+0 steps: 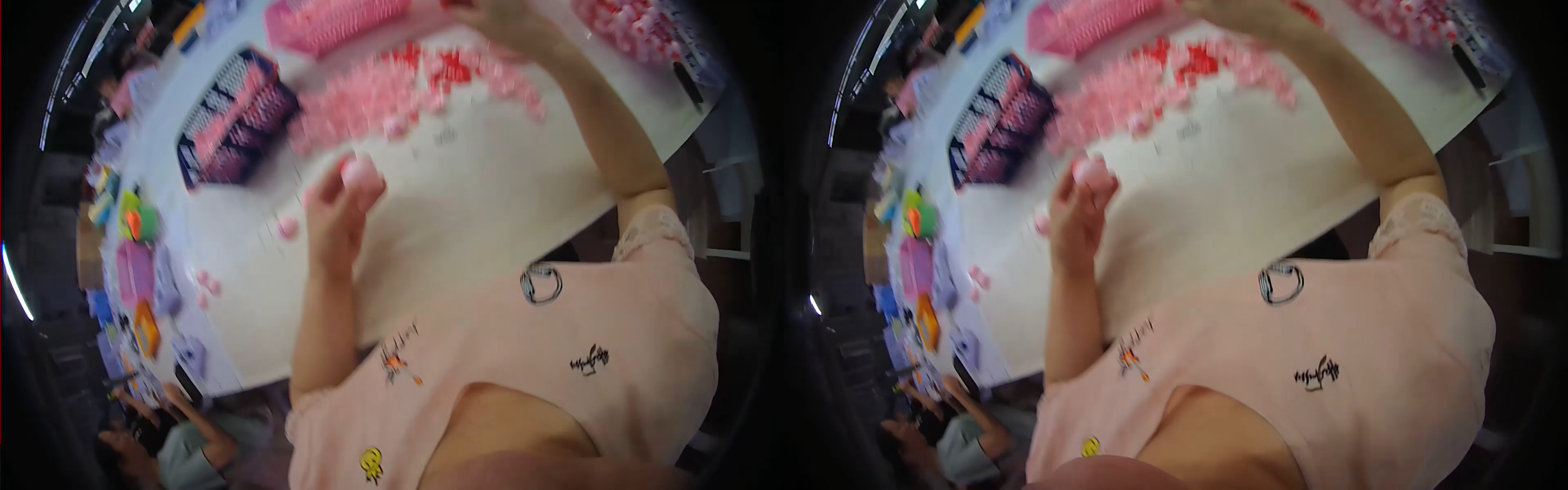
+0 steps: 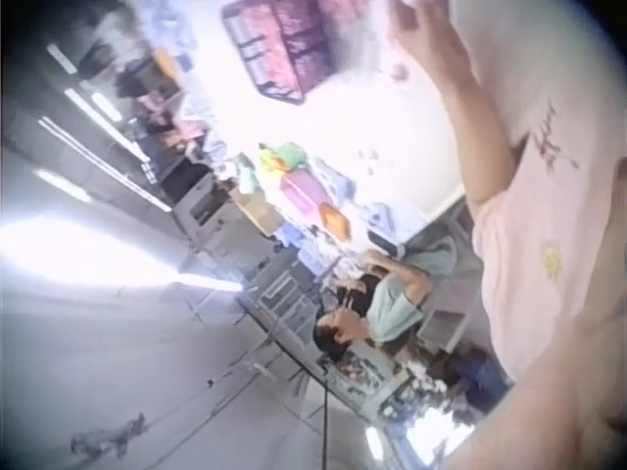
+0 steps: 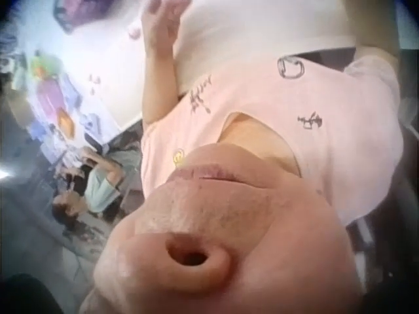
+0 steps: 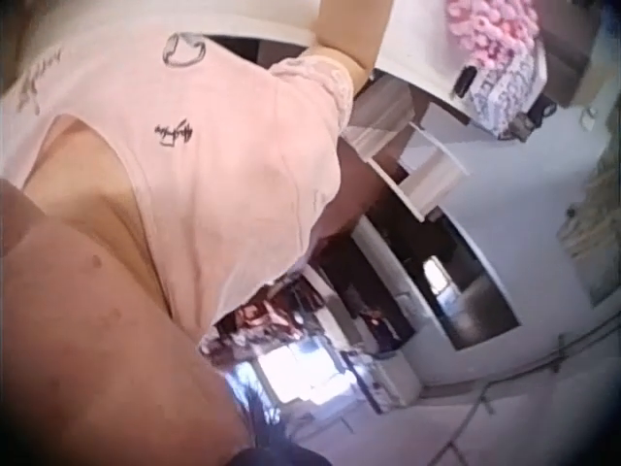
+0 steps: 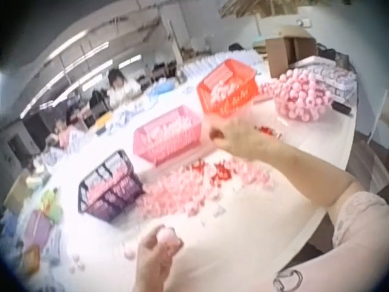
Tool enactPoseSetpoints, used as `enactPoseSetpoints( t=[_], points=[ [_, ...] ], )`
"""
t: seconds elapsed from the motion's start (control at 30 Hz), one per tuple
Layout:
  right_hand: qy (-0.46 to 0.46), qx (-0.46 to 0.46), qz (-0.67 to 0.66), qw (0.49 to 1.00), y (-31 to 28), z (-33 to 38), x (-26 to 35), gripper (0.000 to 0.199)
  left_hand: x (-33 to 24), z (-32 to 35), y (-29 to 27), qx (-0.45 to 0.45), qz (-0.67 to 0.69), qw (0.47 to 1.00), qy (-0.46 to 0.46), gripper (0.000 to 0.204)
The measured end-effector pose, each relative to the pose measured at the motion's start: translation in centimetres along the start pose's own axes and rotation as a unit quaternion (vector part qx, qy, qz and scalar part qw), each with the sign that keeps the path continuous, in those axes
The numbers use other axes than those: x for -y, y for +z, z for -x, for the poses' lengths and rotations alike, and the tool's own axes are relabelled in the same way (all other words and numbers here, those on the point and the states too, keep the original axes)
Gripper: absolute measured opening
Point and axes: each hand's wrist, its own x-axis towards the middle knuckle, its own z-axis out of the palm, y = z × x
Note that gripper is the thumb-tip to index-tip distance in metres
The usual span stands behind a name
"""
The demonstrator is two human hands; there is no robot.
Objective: The person assembles small plastic components into a ball-like toy by hand.
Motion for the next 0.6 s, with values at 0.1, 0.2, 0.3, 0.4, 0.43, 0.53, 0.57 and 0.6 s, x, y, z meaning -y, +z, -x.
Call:
enactPoseSetpoints(
  t=[0.1, 0.2, 0.3, 0.4, 0.43, 0.53, 0.57, 0.6],
  points=[
    [-0.013, 0.046, -0.181, 0.982, 0.6, 1.0, 7.5, 0.013, -0.7, 0.2, 0.8, -0.008, 0.043, 0.999, 0.017, 0.04],
    [0.053, 0.141, -0.285, 0.947, 1.5, 2.9, 11.7, 0.014, -1.1, 0.3, 0.8, -0.022, 0.054, 0.998, 0.016, 0.039],
    [0.026, 0.164, -0.275, 0.947, 3.1, 4.4, 11.3, 0.015, -0.8, 0.0, 1.2, -0.024, 0.049, 0.998, 0.009, 0.038],
    [-0.093, 0.122, -0.178, 0.972, 3.6, 5.1, 11.1, 0.015, -0.7, 0.1, 1.6, -0.032, 0.044, 0.999, 0.002, 0.039],
    [-0.19, 0.055, -0.078, 0.977, 3.7, 5.2, 11.1, 0.014, -0.8, 0.1, 1.7, -0.031, 0.037, 0.999, 0.007, 0.039],
    [-0.153, 0.066, -0.094, 0.981, 3.7, 5.4, 11.9, 0.013, -0.6, 0.4, 1.3, -0.03, 0.057, 0.998, 0.003, 0.04],
    [-0.149, 0.067, -0.095, 0.982, 3.4, 5.4, 12.4, 0.013, -0.7, 0.4, 1.1, -0.026, 0.081, 0.996, 0.002, 0.04],
    [-0.132, 0.089, -0.079, 0.984, 2.9, 5.4, 12.9, 0.014, -0.4, 0.3, 0.9, -0.026, 0.101, 0.995, 0.007, 0.04]
  ],
)
